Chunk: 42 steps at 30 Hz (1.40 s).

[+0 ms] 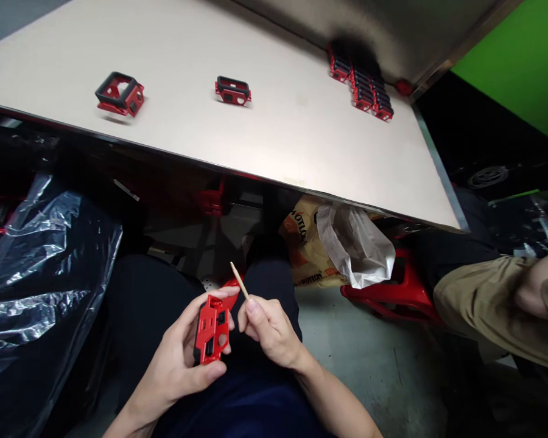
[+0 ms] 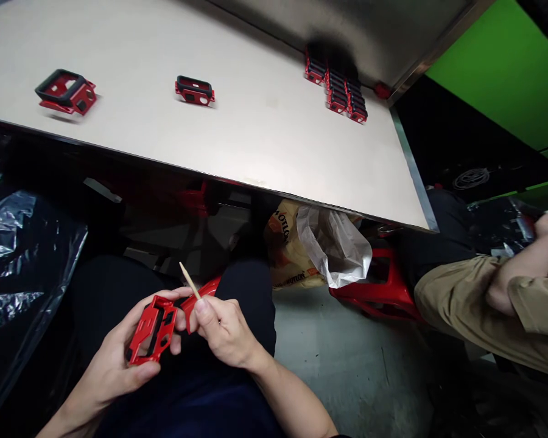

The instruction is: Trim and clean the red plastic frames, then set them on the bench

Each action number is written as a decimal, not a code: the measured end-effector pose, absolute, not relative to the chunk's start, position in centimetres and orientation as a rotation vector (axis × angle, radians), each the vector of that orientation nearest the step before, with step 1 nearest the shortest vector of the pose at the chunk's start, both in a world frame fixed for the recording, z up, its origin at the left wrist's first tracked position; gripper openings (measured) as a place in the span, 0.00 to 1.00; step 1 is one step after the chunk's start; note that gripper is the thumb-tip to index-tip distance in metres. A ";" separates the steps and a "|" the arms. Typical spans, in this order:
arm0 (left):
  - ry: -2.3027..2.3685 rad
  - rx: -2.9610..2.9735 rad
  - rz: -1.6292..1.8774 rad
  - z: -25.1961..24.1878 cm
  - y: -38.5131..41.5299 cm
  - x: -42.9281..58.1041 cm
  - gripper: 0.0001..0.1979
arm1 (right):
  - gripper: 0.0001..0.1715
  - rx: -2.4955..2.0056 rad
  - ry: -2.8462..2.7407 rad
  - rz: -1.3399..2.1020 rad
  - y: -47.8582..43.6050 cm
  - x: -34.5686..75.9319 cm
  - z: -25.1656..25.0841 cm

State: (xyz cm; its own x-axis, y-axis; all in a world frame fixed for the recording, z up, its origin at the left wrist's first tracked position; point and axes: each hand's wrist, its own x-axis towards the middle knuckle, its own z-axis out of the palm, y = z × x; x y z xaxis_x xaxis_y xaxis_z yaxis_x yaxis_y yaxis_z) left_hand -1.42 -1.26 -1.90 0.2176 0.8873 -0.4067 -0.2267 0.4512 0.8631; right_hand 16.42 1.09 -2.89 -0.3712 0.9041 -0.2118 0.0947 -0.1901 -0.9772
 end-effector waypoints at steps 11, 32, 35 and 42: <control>0.980 0.790 0.810 -1.8 -1.2 -2.4 0.40 | 0.26 -1.325 -1.595 1.642 0.3 17.5 -4.5; 1.156 1.781 0.708 -1.4 0.0 -3.2 0.34 | 0.23 -0.980 -1.657 1.409 0.1 20.3 -0.2; 1.147 1.849 0.702 -0.8 0.1 -3.0 0.35 | 0.20 -1.055 -1.791 1.197 0.1 20.5 0.8; 1.133 1.944 0.714 0.3 0.4 -2.5 0.39 | 0.21 -1.127 -1.526 1.260 -0.9 20.3 0.3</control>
State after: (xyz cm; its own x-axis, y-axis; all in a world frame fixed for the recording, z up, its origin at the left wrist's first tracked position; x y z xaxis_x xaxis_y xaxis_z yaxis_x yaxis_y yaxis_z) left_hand -2.51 0.43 0.29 0.4497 0.8888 0.0884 0.4630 -0.3166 0.8279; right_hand 20.35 -0.94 0.31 -0.2453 0.9677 0.0583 0.1263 0.0916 -0.9878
